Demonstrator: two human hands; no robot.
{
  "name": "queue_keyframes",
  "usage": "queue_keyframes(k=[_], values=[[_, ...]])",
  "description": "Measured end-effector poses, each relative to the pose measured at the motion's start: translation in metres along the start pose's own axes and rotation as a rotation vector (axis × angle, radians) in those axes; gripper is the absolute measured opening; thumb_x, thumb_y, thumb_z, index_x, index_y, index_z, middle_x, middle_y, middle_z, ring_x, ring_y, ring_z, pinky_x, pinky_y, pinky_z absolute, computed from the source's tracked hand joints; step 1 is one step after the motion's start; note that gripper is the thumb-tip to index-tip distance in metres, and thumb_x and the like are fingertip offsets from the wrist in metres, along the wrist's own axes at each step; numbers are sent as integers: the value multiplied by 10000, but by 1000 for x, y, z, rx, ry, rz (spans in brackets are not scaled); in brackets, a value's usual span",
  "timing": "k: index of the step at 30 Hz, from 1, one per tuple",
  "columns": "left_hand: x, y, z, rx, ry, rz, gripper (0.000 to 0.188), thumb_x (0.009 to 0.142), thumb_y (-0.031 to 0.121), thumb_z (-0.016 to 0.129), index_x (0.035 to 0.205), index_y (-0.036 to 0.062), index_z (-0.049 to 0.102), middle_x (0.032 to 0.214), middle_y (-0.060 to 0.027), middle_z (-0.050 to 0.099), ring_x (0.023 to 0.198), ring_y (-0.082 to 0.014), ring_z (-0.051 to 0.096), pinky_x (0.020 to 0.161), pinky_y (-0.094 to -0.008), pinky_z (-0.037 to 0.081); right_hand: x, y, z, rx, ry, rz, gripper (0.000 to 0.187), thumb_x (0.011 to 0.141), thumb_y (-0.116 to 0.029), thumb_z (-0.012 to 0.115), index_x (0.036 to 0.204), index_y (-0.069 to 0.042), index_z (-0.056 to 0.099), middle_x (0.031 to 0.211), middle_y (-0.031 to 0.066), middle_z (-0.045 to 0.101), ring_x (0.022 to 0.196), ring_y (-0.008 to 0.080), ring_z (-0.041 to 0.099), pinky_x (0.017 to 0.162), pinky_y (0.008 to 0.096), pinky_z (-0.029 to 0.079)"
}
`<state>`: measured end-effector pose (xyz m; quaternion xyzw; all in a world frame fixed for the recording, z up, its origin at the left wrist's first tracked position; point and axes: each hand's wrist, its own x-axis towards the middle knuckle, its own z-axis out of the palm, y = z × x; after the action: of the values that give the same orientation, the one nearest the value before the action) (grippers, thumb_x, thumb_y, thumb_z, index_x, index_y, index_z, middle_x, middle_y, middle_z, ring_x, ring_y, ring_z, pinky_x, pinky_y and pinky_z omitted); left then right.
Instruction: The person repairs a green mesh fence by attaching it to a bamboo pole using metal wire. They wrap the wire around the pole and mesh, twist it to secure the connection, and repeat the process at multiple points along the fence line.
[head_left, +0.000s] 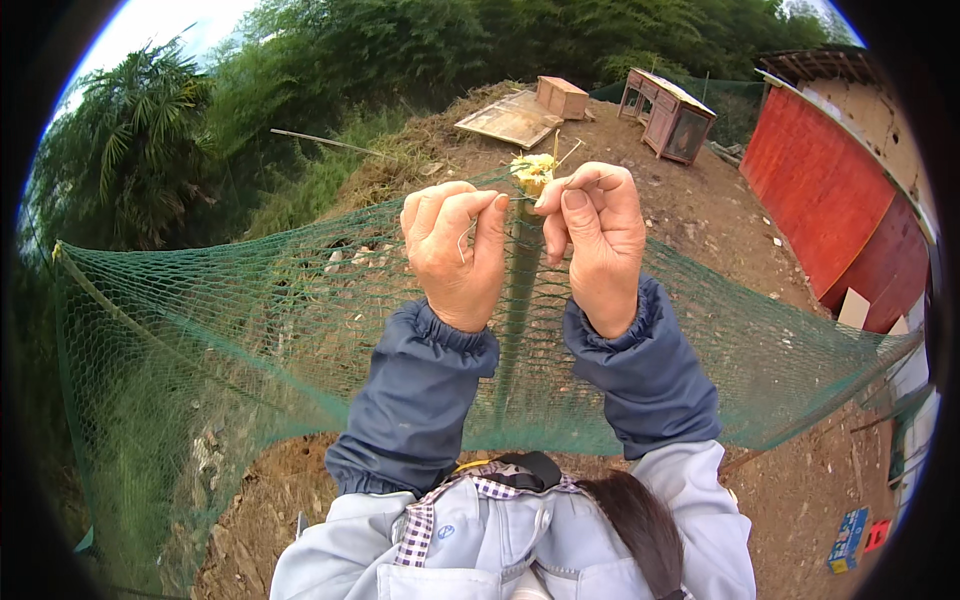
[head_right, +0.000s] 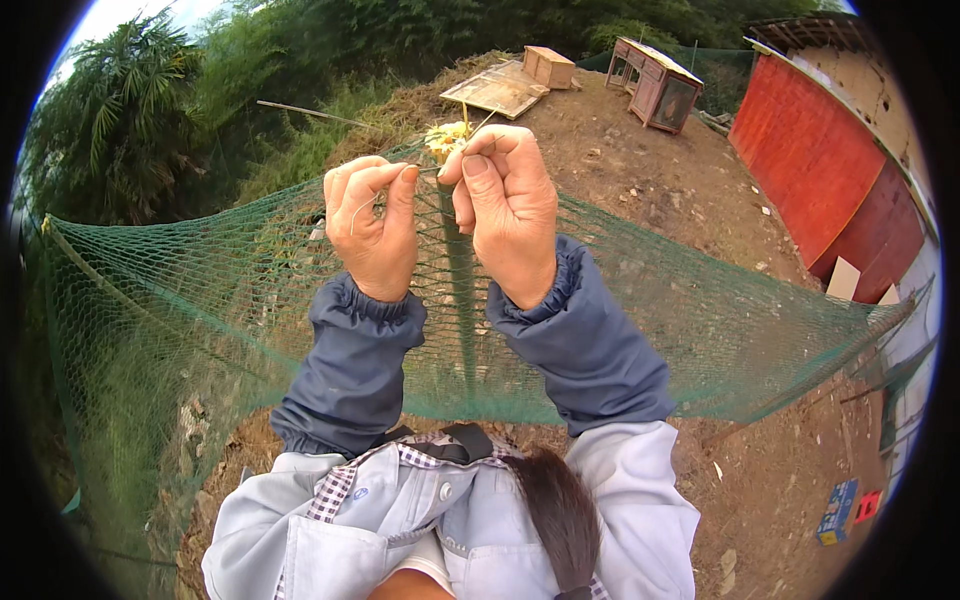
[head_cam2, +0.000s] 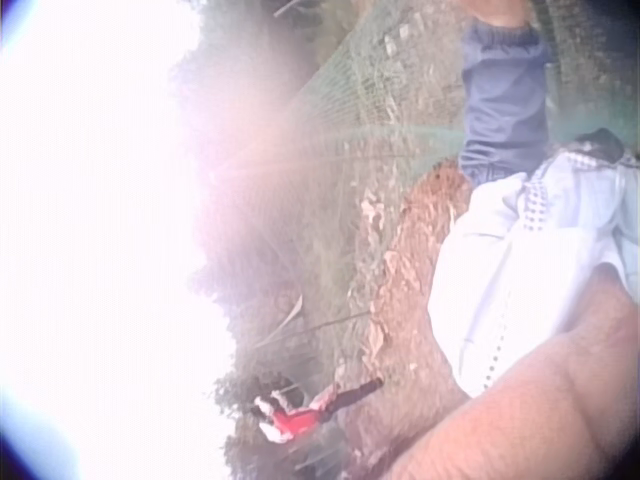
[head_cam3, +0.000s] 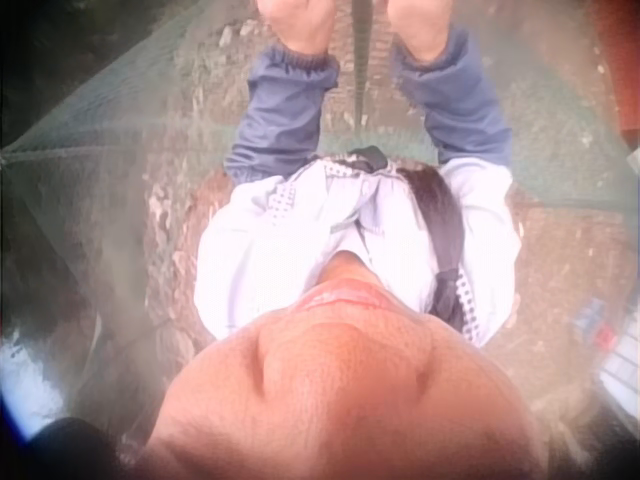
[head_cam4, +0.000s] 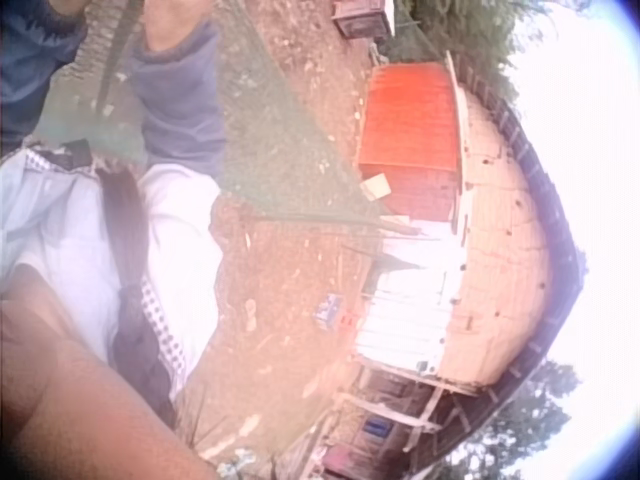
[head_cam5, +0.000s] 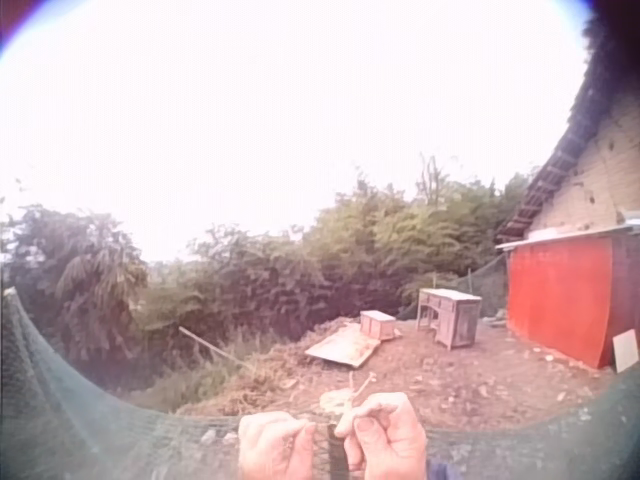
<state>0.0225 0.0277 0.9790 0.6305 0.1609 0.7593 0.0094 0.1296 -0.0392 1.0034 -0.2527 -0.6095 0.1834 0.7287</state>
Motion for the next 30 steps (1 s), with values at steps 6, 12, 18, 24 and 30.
queue_keyframes(k=[6, 12, 18, 24, 30], values=[[0, -2, 2, 17, -5, 2, 157, 697, 4, 716, 777, 54, 591, 772, -65, 582, 747, -241, 535, 687, -337, 407, 9, 2, -7, 106, 52, 52, 57, 953, -56, 459, 1004, -63, 483, 765, 41, 574, 526, 24, 422, 454, 160, 376], [4, -6, 2, 21, 11, 17, 154, 694, 0, 717, 768, 48, 591, 758, -76, 582, 729, -250, 536, 673, -344, 418, -5, 3, -11, -73, 53, -25, 48, 945, -47, 480, 988, -53, 498, 813, 52, 613, 540, 29, 439, 477, 169, 386], [16, -4, 1, 85, 3, 26, 114, 757, 39, 700, 785, 23, 591, 744, -76, 598, 686, -220, 553, 637, -315, 443, -25, 5, -8, -492, 73, -163, 22, 905, -10, 537, 925, -12, 545, 867, 94, 655, 663, 105, 579, 605, 232, 484], [28, 17, -1, 5, -113, -147, 108, 755, 51, 691, 764, 37, 584, 660, -80, 574, 618, -231, 552, 570, -331, 433, -32, 13, 15, -695, 28, -452, 204, 728, 124, 581, 884, -8, 573, 864, 138, 646, 757, 284, 625, 636, 322, 508], [58, 41, -26, 132, -380, 108, 97, 720, 58, 700, 767, 45, 616, 654, -75, 600, 606, -230, 570, 583, -323, 441, -30, 18, 39, -785, -20, -440, 240, 643, 83, 618, 872, 11, 615, 851, 150, 627, 798, 346, 608, 690, 402, 503]])
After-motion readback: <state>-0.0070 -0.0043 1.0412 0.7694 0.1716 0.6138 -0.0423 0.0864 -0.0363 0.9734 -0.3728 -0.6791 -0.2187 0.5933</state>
